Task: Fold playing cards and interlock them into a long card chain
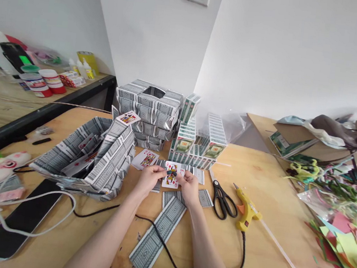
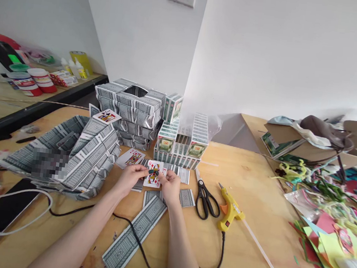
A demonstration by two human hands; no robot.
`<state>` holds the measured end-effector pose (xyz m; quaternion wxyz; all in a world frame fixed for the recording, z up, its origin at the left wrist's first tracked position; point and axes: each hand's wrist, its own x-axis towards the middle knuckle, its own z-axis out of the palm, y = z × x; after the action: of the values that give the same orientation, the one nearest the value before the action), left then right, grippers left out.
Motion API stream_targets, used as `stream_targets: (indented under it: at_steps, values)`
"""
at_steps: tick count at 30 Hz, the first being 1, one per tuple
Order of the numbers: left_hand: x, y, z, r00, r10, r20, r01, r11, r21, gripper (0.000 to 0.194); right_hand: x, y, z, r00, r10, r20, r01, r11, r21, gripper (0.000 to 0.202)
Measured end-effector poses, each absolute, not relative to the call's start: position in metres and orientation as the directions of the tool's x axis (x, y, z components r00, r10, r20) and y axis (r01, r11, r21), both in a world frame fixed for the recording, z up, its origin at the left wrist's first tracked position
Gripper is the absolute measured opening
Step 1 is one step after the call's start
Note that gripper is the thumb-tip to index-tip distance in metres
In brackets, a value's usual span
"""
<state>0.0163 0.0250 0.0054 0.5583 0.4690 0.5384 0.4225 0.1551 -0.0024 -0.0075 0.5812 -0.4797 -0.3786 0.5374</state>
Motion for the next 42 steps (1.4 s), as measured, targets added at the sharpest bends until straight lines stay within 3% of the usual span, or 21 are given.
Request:
stream_targets:
  at_steps: [3, 7, 10, 21, 25, 30, 34, 42]
  values:
    - [0.021, 0.021, 0.006, 0.026, 0.991, -0.131, 0.081, 0.129, 0.988, 0.019, 0.154, -0.002, -0.008, 0.116, 0.99, -0.079, -0.268, -0.045, -0.962, 0.027]
    - [0.031, 0.013, 0.005, -0.109, 0.988, 0.112, 0.247, -0.082, 0.966, 0.022, 0.15, -0.003, -0.007, 0.078, 0.994, -0.071, -0.31, -0.044, -0.95, 0.026]
    - [0.036, 0.009, 0.003, -0.145, 0.968, 0.203, 0.37, -0.137, 0.919, 0.024, 0.149, -0.003, -0.007, 0.075, 0.994, -0.074, -0.312, -0.047, -0.949, 0.025]
    - [0.035, 0.007, 0.001, -0.16, 0.969, 0.188, 0.433, -0.102, 0.895, 0.041, 0.146, -0.006, 0.0, 0.056, 0.996, -0.067, -0.302, -0.047, -0.952, 0.029]
    - [0.036, 0.008, -0.001, -0.167, 0.976, 0.141, 0.258, -0.095, 0.962, 0.041, 0.145, -0.006, -0.001, 0.108, 0.993, -0.049, -0.337, -0.01, -0.942, 0.025]
    - [0.034, 0.008, -0.004, 0.029, 0.999, 0.019, -0.009, -0.019, 1.0, 0.037, 0.149, -0.003, -0.004, 0.219, 0.975, -0.037, -0.321, 0.036, -0.946, 0.023]
    - [0.029, 0.007, -0.001, 0.161, 0.981, 0.108, 0.117, -0.128, 0.985, 0.026, 0.153, -0.002, -0.007, 0.28, 0.96, 0.005, -0.228, 0.072, -0.971, 0.025]
    - [0.022, 0.01, 0.003, 0.254, 0.954, 0.159, 0.335, -0.241, 0.911, 0.028, 0.154, 0.002, -0.013, 0.254, 0.967, 0.018, -0.195, 0.07, -0.978, 0.027]
